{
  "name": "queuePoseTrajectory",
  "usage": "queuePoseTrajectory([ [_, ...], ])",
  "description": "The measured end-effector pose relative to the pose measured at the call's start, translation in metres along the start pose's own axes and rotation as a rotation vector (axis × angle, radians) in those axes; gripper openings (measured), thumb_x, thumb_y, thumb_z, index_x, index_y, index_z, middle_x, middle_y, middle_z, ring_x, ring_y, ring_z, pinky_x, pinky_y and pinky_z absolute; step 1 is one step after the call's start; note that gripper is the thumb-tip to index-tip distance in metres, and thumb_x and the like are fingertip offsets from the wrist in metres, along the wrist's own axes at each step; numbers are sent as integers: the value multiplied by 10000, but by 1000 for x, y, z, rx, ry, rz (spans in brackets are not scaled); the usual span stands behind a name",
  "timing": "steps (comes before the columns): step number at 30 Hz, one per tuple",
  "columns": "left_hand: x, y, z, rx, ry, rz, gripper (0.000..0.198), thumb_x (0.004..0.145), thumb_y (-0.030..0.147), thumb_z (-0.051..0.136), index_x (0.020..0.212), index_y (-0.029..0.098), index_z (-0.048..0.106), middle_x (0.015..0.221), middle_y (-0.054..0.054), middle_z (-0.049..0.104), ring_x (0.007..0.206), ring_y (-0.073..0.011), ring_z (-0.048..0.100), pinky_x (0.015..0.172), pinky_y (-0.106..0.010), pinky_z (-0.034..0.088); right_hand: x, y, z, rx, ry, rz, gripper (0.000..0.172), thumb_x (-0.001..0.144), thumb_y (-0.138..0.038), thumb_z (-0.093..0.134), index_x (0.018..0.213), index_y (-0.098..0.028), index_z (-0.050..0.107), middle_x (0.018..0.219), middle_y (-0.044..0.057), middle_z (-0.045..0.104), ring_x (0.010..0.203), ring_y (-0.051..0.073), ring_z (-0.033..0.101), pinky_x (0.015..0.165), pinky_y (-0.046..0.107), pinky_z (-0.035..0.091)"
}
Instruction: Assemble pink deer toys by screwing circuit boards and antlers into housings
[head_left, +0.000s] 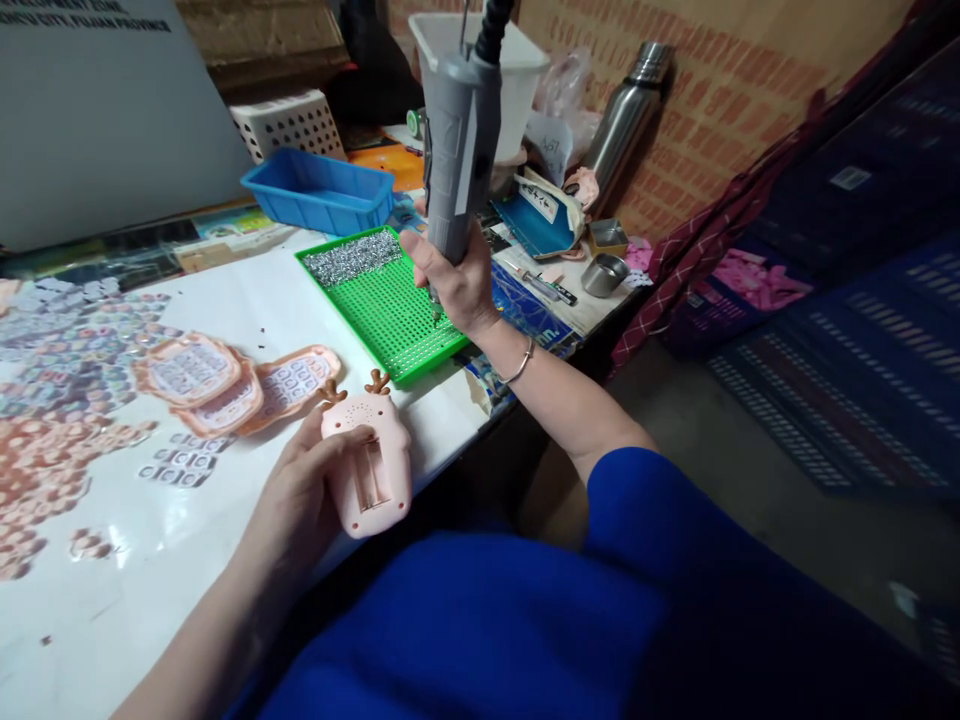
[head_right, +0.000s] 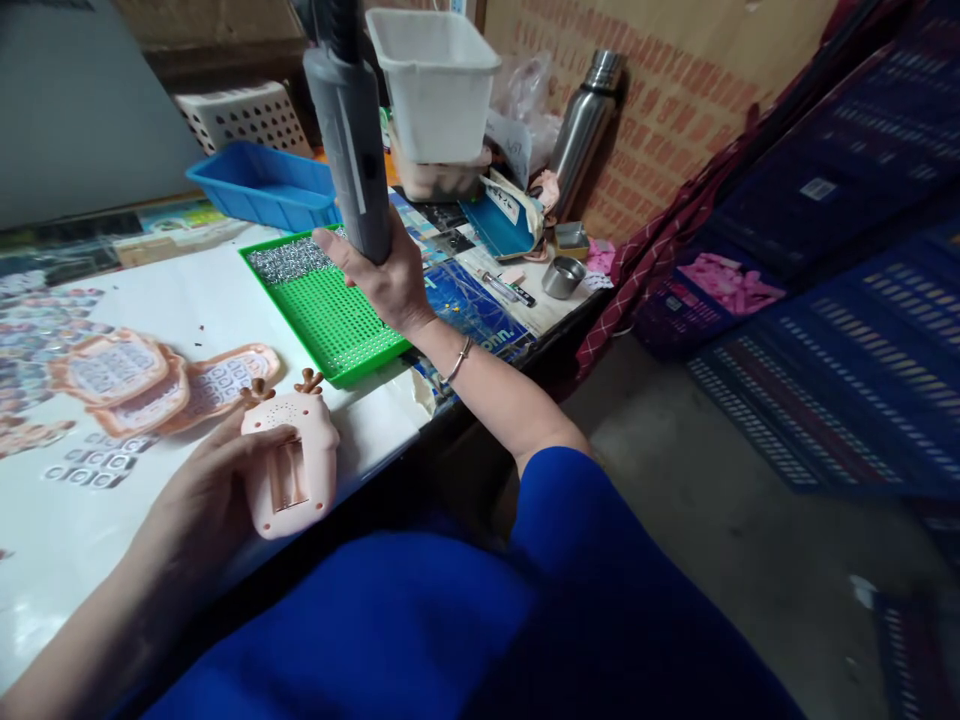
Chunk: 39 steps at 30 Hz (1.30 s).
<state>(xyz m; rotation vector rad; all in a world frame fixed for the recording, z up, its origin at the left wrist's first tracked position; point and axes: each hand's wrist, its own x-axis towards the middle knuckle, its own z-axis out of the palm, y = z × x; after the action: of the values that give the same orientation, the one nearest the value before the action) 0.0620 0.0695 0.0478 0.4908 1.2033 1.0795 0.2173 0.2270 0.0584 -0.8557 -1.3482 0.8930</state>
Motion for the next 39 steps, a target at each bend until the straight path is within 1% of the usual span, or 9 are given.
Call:
queuePoseTrajectory([
  [6, 0, -5, -5, 0, -15, 0, 446, 561, 263, 904, 940, 170, 689, 798, -31, 764, 610, -152, 668, 564, -212, 541, 10, 17, -4, 65, -51, 19, 698, 599, -752, 778, 1029, -253, 545, 596, -140, 475, 530, 38, 444, 570, 224, 482],
  [9, -4, -6, -5, -10, -10, -16, 490, 532, 274, 928, 954, 168, 702, 780, -30, 762, 598, -148, 665, 550, -201, 529, 10, 17, -4, 51, -88, 8, 682, 589, -727, 805, 997, -251, 540, 595, -140, 475, 524, 40, 443, 580, 237, 487],
  [15, -10, -7, -7, -2, -8, 1, 495, 498, 275, 934, 919, 163, 698, 804, -32, 763, 603, -146, 665, 537, -198, 526, 2, -2, 0, 63, 9, -37, 605, 659, -681, 782, 1008, -242, 555, 617, -107, 512, 522, 81, 466, 599, 283, 509],
  [17, -9, -9, -9, -9, -22, 12, 479, 540, 268, 919, 950, 165, 696, 813, -31, 762, 604, -138, 664, 545, -193, 523, 3, -10, 2, 93, -5, -66, 618, 644, -683, 788, 1002, -232, 564, 594, -108, 502, 504, 81, 456, 571, 280, 481],
  [20, -7, -12, -10, -39, -14, 21, 485, 552, 271, 899, 973, 157, 687, 798, -34, 754, 608, -144, 665, 562, -204, 528, 1, -26, 9, 147, -31, -110, 519, 720, -588, 783, 1037, -230, 580, 576, -104, 496, 491, 92, 465, 548, 275, 450],
  [25, -7, -10, -7, -35, -15, 21, 468, 541, 282, 864, 952, 149, 686, 824, -39, 746, 635, -157, 665, 579, -226, 523, -33, -63, 32, 262, -169, -107, 388, 820, -528, 714, 1087, -288, 567, 569, -95, 493, 477, 117, 454, 510, 276, 424],
  [30, -9, -7, -1, -53, -6, 40, 414, 535, 261, 827, 908, 158, 678, 762, -25, 720, 612, -159, 636, 587, -247, 515, -67, -90, 52, 370, -347, 14, 368, 755, -435, 782, 989, -265, 554, 639, -95, 486, 526, 111, 498, 586, 276, 485],
  [35, -8, -9, -4, -60, -47, 71, 363, 568, 275, 830, 882, 170, 681, 742, -19, 712, 611, -149, 616, 610, -246, 512, -70, -86, 54, 298, -462, 60, 229, 798, -369, 748, 891, -226, 595, 631, -75, 493, 620, 120, 530, 737, 275, 532],
  [39, -8, -9, -5, -66, -73, 87, 364, 571, 287, 839, 882, 173, 687, 761, -27, 714, 647, -168, 636, 643, -259, 517, -67, -78, 55, 225, -476, 42, 403, 746, -582, 769, 924, -239, 657, 624, -53, 492, 660, 158, 574, 724, 300, 561],
])
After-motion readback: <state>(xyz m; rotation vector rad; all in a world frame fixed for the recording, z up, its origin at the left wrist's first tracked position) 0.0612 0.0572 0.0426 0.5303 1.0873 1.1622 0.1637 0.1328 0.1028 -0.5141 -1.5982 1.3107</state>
